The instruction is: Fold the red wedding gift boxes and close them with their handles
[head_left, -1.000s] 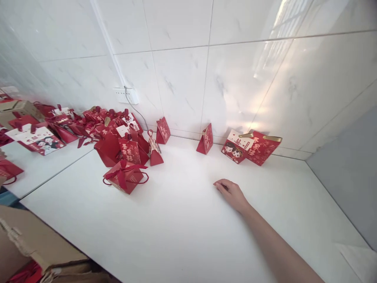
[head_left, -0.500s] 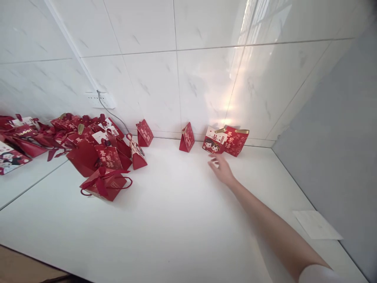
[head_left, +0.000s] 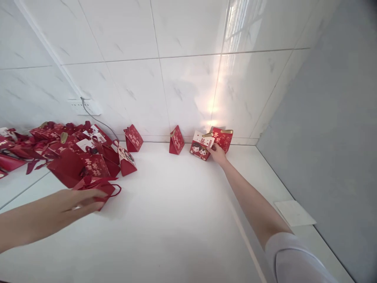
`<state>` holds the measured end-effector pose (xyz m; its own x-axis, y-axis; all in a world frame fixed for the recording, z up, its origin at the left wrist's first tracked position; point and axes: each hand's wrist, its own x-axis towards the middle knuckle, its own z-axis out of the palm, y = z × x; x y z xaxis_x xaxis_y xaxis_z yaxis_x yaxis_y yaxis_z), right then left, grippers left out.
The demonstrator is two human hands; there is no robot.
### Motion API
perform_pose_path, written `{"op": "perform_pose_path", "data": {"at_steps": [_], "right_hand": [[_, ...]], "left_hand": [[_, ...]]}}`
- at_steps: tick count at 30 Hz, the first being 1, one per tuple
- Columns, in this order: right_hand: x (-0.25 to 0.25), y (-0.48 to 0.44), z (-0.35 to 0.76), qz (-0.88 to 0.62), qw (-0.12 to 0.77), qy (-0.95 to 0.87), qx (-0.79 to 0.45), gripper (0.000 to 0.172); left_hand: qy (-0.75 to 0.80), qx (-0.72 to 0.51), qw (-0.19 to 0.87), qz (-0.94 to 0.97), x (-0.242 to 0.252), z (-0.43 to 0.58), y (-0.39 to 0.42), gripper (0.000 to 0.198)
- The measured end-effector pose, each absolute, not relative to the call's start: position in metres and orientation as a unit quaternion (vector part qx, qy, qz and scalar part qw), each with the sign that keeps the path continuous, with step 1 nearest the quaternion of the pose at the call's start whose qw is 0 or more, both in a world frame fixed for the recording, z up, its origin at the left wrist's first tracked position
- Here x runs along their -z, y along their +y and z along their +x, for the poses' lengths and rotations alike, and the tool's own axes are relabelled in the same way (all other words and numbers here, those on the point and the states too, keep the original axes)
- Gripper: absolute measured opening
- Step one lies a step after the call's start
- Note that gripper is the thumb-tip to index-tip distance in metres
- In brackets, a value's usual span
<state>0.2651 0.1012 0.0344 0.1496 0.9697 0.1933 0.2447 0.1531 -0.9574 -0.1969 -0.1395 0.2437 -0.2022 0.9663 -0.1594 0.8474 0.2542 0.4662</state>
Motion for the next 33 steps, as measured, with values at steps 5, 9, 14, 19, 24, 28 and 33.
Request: {"op": "perform_pose_path", "data": {"at_steps": [5,9,14,19,24,28,33], "right_hand": [[-0.03,0.06,0.253,-0.455,0.509,-0.593,-0.427,0.044],[-0.016,0.036,0.231,-0.475,0.542,-0.549,-0.424,0.052],[-0.003,0.028,0.202,-0.557,0.572,-0.466,-0.381,0.049],[-0.004,0.03,0.195,-0.568,0.566,-0.46,-0.38,0.052],[-0.003,0.02,0.197,-0.556,0.58,-0.451,-0.388,0.057],[-0.002,0.013,0.192,-0.524,0.589,-0.47,-0.397,0.047],[-0.001,0.019,0.191,-0.513,0.578,-0.488,-0.406,0.038]], "left_hand": [[0.664,-0.04,0.347,0.662,-0.186,-0.091,-0.05,0.054],[0.556,-0.331,0.367,0.668,-0.089,-0.025,-0.005,0.072],[0.556,-0.448,0.372,0.593,-0.02,0.021,0.024,0.052],[0.568,-0.504,0.338,0.556,-0.017,0.043,0.031,0.044],[0.532,-0.509,0.372,0.566,-0.017,0.043,0.025,0.048],[0.521,-0.529,0.395,0.541,-0.011,0.042,0.031,0.057],[0.506,-0.547,0.423,0.515,-0.005,0.042,0.042,0.061]]}}
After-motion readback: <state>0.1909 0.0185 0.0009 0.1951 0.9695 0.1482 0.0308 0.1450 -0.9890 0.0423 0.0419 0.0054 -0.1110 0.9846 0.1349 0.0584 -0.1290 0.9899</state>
